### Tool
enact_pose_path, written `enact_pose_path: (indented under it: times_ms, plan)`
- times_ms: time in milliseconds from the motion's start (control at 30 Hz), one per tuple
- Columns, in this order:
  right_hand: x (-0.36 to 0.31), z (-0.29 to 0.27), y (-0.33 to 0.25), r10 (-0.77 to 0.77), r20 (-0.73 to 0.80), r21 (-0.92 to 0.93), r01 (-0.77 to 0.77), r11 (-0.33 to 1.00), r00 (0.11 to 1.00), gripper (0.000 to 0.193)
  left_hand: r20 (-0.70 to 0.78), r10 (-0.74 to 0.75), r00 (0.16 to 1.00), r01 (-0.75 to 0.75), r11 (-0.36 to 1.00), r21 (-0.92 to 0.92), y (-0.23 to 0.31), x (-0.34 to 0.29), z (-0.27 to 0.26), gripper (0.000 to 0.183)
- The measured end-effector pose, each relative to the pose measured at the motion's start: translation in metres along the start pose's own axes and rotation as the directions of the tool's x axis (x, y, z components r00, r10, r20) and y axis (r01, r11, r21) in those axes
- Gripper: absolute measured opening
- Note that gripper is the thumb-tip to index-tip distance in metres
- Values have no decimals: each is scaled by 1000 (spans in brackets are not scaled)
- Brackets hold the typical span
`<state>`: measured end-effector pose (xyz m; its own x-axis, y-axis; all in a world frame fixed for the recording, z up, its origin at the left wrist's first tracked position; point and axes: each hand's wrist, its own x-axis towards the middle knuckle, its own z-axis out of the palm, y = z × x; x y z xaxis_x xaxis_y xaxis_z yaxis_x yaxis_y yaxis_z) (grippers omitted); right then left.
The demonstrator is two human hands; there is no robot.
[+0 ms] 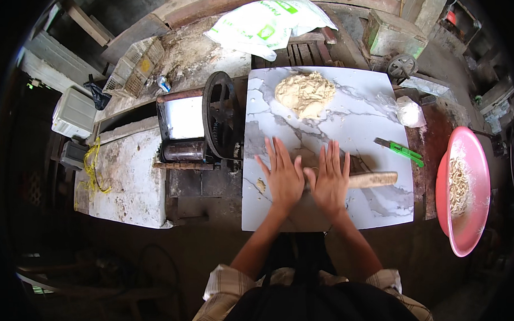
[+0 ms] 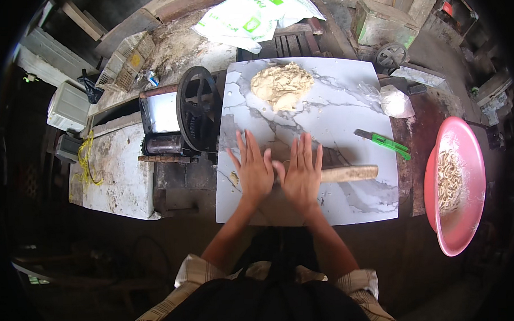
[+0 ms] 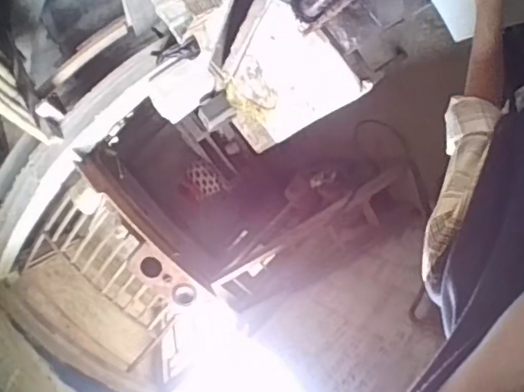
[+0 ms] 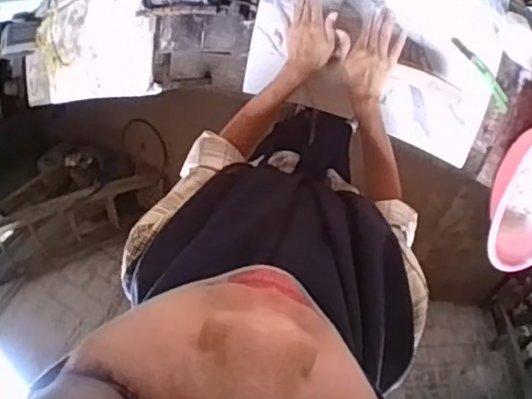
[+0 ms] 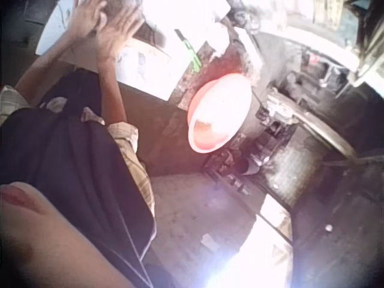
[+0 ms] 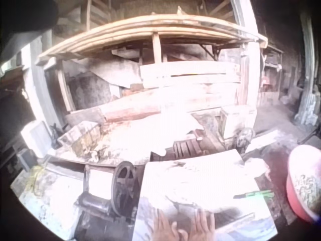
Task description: The person uses a hand-cranked pasta machine to cut thin dough strips into a bowl of flour, then rolls another piece of dough with a wooden roller on a marble surface and cuts it with a knife.
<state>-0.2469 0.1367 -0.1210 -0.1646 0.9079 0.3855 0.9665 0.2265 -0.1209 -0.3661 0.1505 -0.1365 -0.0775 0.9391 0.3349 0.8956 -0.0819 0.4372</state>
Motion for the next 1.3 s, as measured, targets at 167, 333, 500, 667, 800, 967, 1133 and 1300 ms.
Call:
enact_pose_path:
  times_ms: [167,333,500,667,800,967,1133,1300]
  plan:
    - [-5,1,-2,-4,-38,17,4,1000,999,61,22,24,999,-24,1000,7,-1,-8,-1,64]
    - [54,34,18,109,-26,-34,-110,993,994,61,-75,111,991,-110,994,19,5,62,17,60]
    - [27,25,7,186,5,12,-186,983,983,60,-131,165,977,-181,976,-121,1,38,10,40]
    - [-8,3,-1,27,-108,21,-25,999,994,49,-225,320,920,-355,924,-138,-23,-10,1,13]
    - [-15,-3,33,83,-105,58,-77,995,991,35,-155,342,927,-363,922,-135,-17,4,-9,20]
    - [3,-14,52,52,-139,98,-39,994,989,26,-65,266,962,-273,938,-215,-1,20,-23,24]
    - [-19,-23,43,24,-151,152,-1,988,988,23,-125,279,952,-297,940,-167,-5,-10,-27,19]
    - [-25,-12,34,109,51,31,-111,993,993,28,-15,138,990,-139,983,-121,-10,-19,-10,15]
